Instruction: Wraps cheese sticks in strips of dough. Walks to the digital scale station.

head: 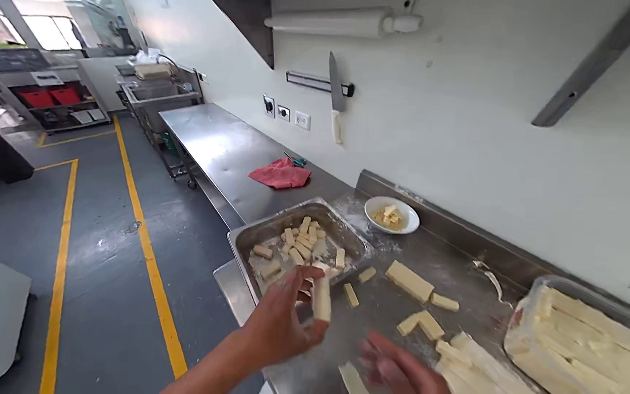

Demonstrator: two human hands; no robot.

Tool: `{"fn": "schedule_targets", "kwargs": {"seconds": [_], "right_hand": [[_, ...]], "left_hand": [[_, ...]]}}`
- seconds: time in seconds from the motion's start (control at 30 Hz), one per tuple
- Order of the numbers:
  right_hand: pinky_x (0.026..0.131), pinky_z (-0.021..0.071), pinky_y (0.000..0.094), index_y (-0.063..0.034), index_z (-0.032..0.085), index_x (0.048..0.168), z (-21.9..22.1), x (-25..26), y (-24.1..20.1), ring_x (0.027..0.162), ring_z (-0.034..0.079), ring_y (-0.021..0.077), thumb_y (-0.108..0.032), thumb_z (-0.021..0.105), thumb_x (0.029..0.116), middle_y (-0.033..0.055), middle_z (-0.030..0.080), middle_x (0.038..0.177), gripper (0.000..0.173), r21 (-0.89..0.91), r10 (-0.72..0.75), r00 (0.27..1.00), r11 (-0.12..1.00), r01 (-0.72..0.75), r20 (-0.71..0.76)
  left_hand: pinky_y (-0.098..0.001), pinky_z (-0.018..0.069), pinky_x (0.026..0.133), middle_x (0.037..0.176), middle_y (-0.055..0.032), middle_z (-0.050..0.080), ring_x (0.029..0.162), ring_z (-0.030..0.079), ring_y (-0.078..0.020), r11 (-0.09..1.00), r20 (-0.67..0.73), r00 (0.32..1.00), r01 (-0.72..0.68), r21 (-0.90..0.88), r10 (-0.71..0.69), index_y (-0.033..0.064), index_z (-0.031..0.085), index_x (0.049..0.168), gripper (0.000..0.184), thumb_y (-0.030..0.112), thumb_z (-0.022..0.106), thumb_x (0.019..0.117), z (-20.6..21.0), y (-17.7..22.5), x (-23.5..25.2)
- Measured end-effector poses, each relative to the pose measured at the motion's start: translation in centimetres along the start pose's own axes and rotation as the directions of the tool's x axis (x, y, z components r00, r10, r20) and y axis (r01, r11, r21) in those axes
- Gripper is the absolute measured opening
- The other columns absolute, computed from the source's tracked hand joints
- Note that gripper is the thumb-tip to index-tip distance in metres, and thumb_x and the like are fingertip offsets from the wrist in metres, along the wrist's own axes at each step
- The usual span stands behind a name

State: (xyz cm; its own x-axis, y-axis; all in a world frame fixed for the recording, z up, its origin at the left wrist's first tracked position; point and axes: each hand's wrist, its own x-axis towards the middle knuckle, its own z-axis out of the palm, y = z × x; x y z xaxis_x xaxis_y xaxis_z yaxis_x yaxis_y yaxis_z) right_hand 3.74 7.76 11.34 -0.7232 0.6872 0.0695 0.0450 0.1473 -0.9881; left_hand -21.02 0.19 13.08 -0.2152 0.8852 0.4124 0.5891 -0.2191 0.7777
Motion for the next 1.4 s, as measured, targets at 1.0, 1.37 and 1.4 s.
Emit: {"fn": "schedule_targets", "kwargs": {"seconds": [1.0, 1.37, 1.4], "right_hand": [[0.089, 0.0603, 0.0315, 0.0054, 0.060, 0.124, 48.6, 5.5, -6.1, 0.096, 0.072, 0.0125, 0.001, 0.054, 0.0955, 0.0053, 0.074, 0.106, 0.029, 0.238, 0.061, 0.584, 0.875, -0.421, 0.809], [0.084, 0.0618, 0.0298, 0.0050, 0.063, 0.119, 77.6, 2.6, -9.5, 0.090, 0.073, 0.0135, 0.000, 0.063, 0.0922, 0.0070, 0.074, 0.100, 0.028, 0.055, 0.055, 0.267, 0.919, -0.390, 0.962], [0.084, 0.0618, 0.0289, 0.0054, 0.063, 0.119, 79.6, 2.0, -9.6, 0.090, 0.073, 0.0123, 0.000, 0.064, 0.0914, 0.0065, 0.074, 0.100, 0.028, 0.045, 0.054, 0.248, 0.925, -0.377, 0.967]], "left_hand": [[-0.0234, 0.0612, 0.065, 0.079, 0.0038, 0.072, 0.068, 0.070, -0.0058, 0.821, -0.789, 0.237, 0.236, -0.520, -0.567, 0.0036, 0.070, 0.098, 0.006, 0.004, 0.069, 0.0917, -26.9, -1.4, -34.9], [-0.0244, 0.0612, 0.087, 0.112, -0.0102, 0.075, 0.099, 0.073, -0.0102, 0.778, -0.997, -0.066, 0.623, -0.078, -0.047, -0.0003, 0.076, 0.109, 0.020, 0.006, 0.061, 0.0973, -41.1, -4.4, -51.4], [-0.0257, 0.0599, 0.090, 0.115, -0.0126, 0.074, 0.103, 0.073, -0.0118, 0.738, -0.997, -0.059, 0.670, -0.081, -0.056, -0.0032, 0.074, 0.115, 0.025, 0.009, 0.059, 0.0990, -41.7, -4.4, -52.1]]}}
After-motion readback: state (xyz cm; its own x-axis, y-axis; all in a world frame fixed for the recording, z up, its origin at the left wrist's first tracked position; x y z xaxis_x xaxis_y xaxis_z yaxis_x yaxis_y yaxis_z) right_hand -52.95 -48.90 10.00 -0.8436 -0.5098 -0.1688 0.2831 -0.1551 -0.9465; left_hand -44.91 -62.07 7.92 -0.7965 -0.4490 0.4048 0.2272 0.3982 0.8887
